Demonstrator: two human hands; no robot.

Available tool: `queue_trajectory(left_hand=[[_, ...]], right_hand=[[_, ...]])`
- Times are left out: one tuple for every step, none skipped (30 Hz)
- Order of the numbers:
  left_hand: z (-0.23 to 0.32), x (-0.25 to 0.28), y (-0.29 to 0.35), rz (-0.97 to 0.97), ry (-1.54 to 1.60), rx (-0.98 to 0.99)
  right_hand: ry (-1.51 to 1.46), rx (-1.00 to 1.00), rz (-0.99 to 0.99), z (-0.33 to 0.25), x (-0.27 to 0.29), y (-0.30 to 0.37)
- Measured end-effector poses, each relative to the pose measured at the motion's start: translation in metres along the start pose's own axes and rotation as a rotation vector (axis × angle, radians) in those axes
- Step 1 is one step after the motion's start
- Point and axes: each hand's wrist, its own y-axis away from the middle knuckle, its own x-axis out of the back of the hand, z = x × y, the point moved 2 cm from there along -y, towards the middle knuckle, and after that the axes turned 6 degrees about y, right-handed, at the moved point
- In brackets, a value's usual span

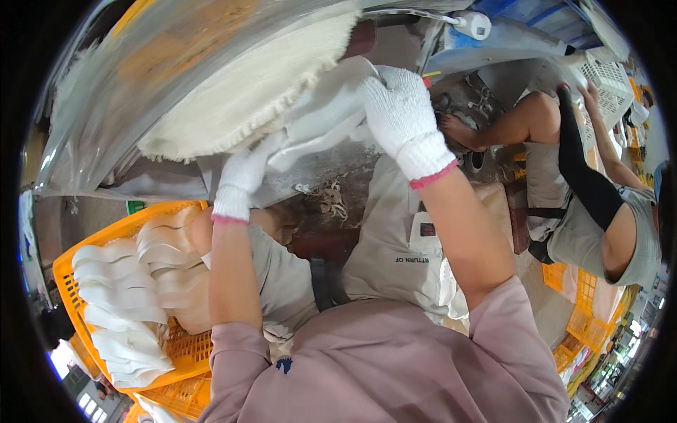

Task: The person repeatedly picks up white slippers from a yellow basket, rubs them against a rotating brush on a machine, and places them back into the basket. The process is repeated continuously throughout the clip.

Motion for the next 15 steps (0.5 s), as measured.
queue_trajectory(left_hand=[[0.002,0.005,0.011,-0.085,-0.089,-0.077],[0.004,0.006,0.022,-0.149,-0.126,-0.167],[0.006,0.004,0.032,-0.169,-0.219,-0.195],[0.007,-0.004,0.041,-0.225,-0.147,-0.231],[0.008,-0.017,0.048,-0.305,0.038,-0.229],[0.009,-0.03,0.055,-0.426,0.267,-0.188],[0.011,-0.05,0.058,-0.465,0.455,-0.153],[0.013,-0.069,0.059,-0.434,0.381,-0.149],[0.016,-0.092,0.059,-0.394,0.539,-0.146],[0.022,-0.111,0.054,-0.348,0.774,-0.132],[0.027,-0.128,0.053,-0.281,0.914,-0.234],[0.034,-0.143,0.046,-0.201,1.011,-0.296],[0.04,-0.157,0.04,-0.114,1.006,-0.254],[0.043,-0.169,0.034,-0.024,1.011,-0.236],[0.048,-0.179,0.026,-0.061,1.095,-0.181]], right_hand=[[-0.057,-0.068,-0.056,0.002,-0.003,-0.009],[-0.011,-0.092,-0.042,0.005,-0.005,-0.015],[0.129,-0.065,-0.043,0.007,-0.01,-0.023],[0.279,-0.049,-0.025,0.009,-0.015,-0.027],[0.089,-0.166,-0.019,0.012,-0.019,-0.028],[0.065,-0.146,0.003,0.01,-0.021,-0.024],[0.044,-0.131,0.026,0.007,-0.02,-0.016],[0.008,-0.036,0.078,0.001,-0.018,-0.006],[0.032,-0.002,0.071,-0.005,-0.011,0.009],[0.217,0.017,-0.031,-0.013,-0.004,0.025],[0.121,-0.017,-0.079,-0.02,0.008,0.046],[0.114,-0.105,-0.102,-0.024,0.016,0.061],[-0.003,-0.124,-0.013,-0.023,0.025,0.073],[-0.053,-0.266,0.075,-0.018,0.028,0.078],[0.004,-0.206,0.149,-0.014,0.031,0.08]])
